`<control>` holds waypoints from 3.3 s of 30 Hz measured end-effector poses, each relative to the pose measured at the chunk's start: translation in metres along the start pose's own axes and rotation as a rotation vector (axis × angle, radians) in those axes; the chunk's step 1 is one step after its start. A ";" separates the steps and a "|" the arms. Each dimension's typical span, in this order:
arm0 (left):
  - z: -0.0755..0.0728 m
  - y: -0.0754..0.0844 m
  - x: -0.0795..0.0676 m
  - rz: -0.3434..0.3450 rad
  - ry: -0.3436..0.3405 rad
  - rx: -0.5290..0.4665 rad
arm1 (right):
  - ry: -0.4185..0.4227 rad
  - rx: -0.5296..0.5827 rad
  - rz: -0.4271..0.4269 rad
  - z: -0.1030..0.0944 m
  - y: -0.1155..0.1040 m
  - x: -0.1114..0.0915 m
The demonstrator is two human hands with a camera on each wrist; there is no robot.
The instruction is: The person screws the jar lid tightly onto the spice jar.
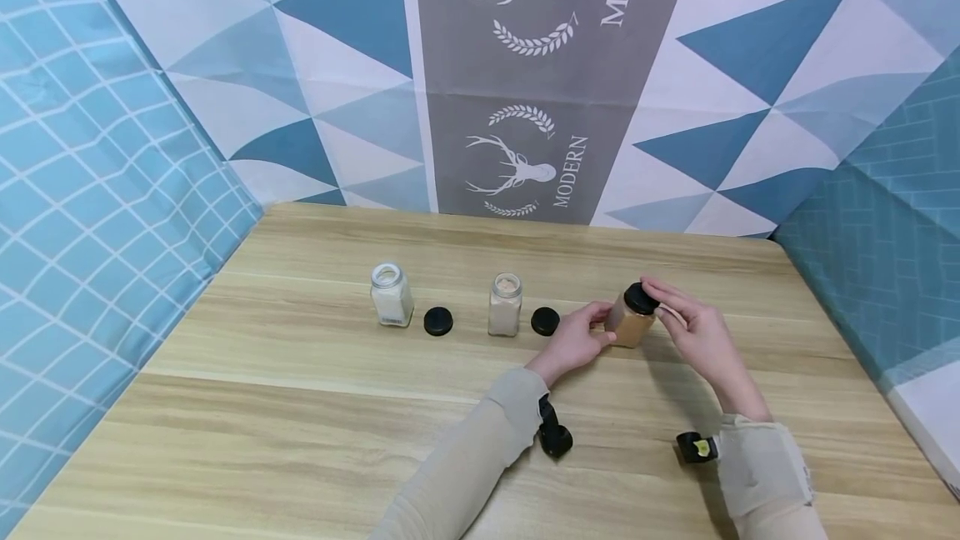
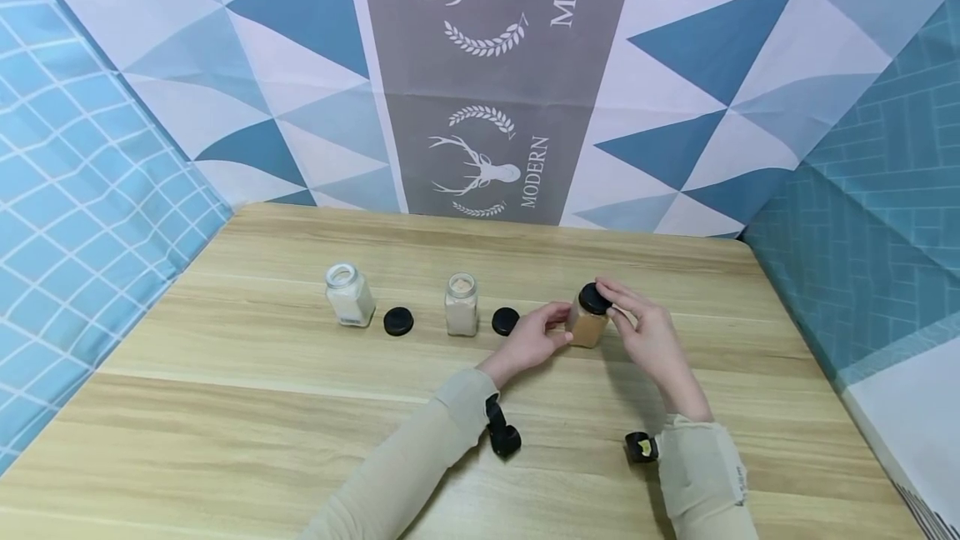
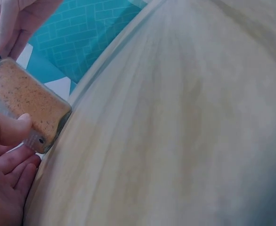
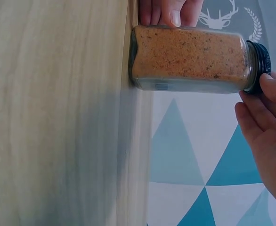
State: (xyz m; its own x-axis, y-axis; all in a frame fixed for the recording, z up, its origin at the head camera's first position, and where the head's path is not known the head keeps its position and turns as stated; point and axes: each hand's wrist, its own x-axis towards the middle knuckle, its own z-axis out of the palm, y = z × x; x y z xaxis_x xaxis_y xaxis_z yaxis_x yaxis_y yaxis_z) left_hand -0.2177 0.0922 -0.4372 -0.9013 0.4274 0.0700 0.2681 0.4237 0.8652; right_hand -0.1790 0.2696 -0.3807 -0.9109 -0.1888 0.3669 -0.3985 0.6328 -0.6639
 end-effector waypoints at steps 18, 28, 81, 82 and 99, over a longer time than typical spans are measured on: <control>0.000 -0.001 -0.001 -0.010 0.016 -0.002 | 0.112 0.060 -0.018 0.013 -0.001 -0.005; 0.002 -0.004 -0.001 0.013 -0.009 0.003 | 0.124 0.138 -0.042 0.012 -0.011 -0.008; -0.052 0.011 -0.062 0.061 -0.076 0.224 | 0.029 -0.274 -0.260 0.039 -0.042 0.028; -0.053 0.010 -0.063 0.063 -0.081 0.223 | 0.010 -0.273 -0.244 0.040 -0.044 0.028; -0.085 -0.013 -0.077 0.058 -0.151 0.167 | -0.161 -0.165 -0.167 0.069 -0.064 0.040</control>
State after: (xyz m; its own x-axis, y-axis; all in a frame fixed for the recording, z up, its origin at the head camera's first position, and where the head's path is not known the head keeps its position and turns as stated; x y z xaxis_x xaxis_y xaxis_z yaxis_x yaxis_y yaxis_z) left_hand -0.1806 -0.0142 -0.4110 -0.8249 0.5645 0.0309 0.3818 0.5160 0.7668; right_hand -0.1970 0.1696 -0.3687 -0.8448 -0.4088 0.3453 -0.5335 0.6945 -0.4828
